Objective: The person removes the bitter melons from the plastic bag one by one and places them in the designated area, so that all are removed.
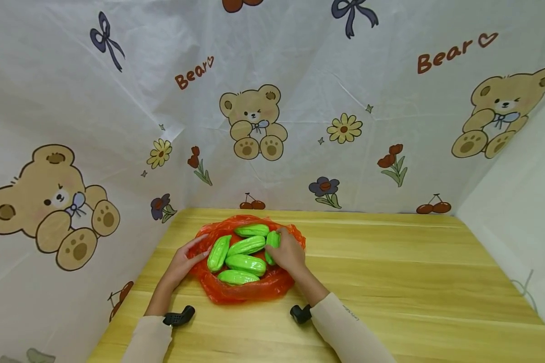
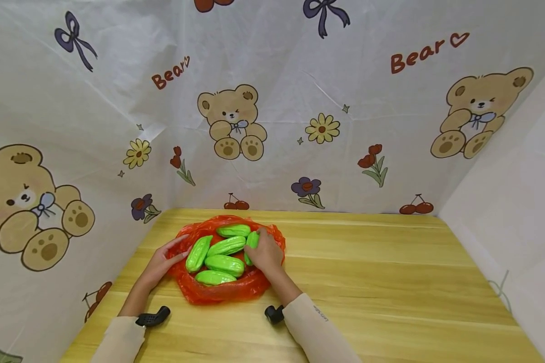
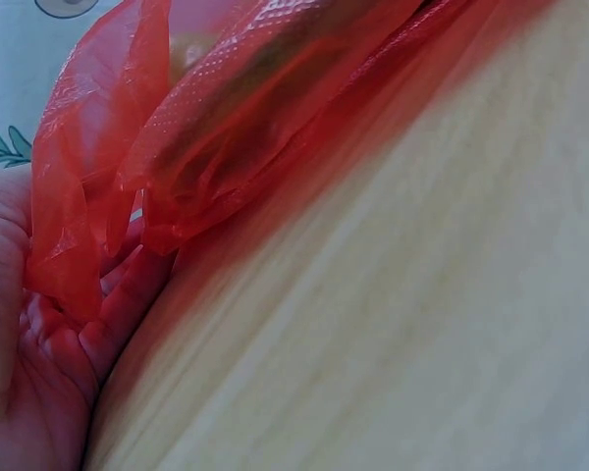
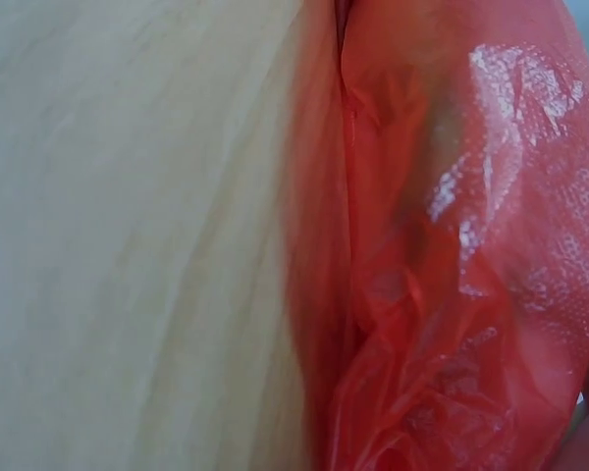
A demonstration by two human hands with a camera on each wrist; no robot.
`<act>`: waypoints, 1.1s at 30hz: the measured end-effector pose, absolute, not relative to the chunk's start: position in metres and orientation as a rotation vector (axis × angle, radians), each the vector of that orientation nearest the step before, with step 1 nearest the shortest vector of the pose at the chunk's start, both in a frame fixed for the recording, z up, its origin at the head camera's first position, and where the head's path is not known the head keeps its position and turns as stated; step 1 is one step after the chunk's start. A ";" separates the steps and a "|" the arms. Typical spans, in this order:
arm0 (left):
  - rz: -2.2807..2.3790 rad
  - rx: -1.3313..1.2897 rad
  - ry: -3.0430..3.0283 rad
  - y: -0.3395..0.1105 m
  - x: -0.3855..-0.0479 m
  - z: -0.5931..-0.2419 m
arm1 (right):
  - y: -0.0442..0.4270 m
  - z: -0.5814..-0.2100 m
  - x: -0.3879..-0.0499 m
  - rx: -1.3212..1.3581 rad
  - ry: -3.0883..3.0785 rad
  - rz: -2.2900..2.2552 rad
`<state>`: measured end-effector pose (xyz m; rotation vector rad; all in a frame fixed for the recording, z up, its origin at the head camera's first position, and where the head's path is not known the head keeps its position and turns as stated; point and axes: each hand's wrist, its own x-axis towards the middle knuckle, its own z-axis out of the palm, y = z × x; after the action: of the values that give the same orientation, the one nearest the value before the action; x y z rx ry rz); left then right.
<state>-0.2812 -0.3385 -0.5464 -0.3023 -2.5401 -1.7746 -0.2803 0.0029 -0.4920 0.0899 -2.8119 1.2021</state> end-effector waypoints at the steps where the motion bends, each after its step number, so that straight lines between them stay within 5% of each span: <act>1: -1.782 -0.298 -2.538 -0.338 -0.281 -0.546 | 0.003 -0.492 -0.281 0.085 -2.808 1.205; 20: -1.840 -0.319 -2.538 -0.325 -0.265 -0.517 | 0.010 -0.496 -0.279 0.139 -2.620 1.509; 33: -1.811 -0.305 -2.550 -0.328 -0.272 -0.527 | 0.024 -0.482 -0.272 0.353 -2.495 1.672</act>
<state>-0.2717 -0.3283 -0.5274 -0.3052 -2.5501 -1.8110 -0.2724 0.0239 -0.4817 0.3530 -2.4948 1.6721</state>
